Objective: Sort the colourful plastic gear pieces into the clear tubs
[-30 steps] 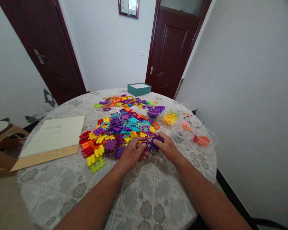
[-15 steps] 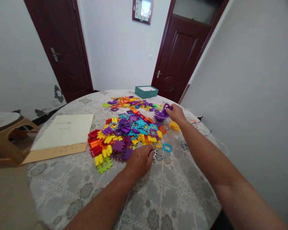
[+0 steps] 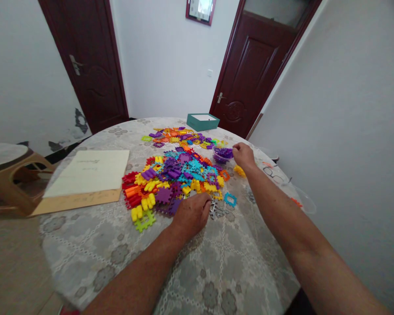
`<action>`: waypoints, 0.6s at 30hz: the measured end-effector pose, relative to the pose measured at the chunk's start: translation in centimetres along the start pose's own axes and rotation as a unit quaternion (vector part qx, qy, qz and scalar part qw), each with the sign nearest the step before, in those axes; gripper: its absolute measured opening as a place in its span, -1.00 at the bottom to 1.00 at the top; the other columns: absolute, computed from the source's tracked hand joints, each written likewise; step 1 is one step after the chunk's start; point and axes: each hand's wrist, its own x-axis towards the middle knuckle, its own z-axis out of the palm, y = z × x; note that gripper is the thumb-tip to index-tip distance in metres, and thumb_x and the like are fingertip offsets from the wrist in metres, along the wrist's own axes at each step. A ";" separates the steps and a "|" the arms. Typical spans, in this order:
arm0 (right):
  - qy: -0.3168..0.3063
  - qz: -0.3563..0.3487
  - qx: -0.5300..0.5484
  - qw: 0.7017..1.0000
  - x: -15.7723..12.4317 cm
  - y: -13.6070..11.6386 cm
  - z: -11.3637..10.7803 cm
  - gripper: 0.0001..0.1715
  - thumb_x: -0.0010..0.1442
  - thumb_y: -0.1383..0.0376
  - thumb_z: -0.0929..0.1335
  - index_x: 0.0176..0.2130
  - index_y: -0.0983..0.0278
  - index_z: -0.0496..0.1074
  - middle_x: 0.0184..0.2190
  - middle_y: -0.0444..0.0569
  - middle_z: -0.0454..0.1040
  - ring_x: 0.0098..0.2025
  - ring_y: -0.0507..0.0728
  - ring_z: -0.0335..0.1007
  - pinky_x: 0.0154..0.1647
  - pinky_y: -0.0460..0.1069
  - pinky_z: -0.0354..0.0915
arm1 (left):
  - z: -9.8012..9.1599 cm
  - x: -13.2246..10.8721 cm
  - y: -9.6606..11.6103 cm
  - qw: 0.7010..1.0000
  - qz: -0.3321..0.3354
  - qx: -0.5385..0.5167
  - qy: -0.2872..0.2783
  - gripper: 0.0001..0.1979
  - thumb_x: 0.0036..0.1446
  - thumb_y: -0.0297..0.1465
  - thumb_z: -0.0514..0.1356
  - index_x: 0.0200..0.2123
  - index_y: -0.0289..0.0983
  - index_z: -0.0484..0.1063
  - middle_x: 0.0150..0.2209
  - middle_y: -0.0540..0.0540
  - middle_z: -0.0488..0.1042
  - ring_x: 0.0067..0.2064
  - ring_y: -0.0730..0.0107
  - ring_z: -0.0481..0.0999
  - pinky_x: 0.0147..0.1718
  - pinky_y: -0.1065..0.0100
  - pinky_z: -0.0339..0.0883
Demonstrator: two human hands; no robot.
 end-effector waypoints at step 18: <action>-0.288 -0.049 -0.090 0.952 -16.7 4.3 -2.5 -0.50 0.20 0.11 0.45 0.06 0.32 0.51 0.01 0.21 0.49 -0.01 0.26 0.48 -0.03 0.00 0.28 | 0.3 0.4 -0.3 0.999 0.012 0.046 -0.005 -0.82 0.36 -0.38 0.08 -0.14 -0.24 0.49 -0.24 -0.13 0.61 -0.18 0.20 0.60 -0.15 0.25 0.37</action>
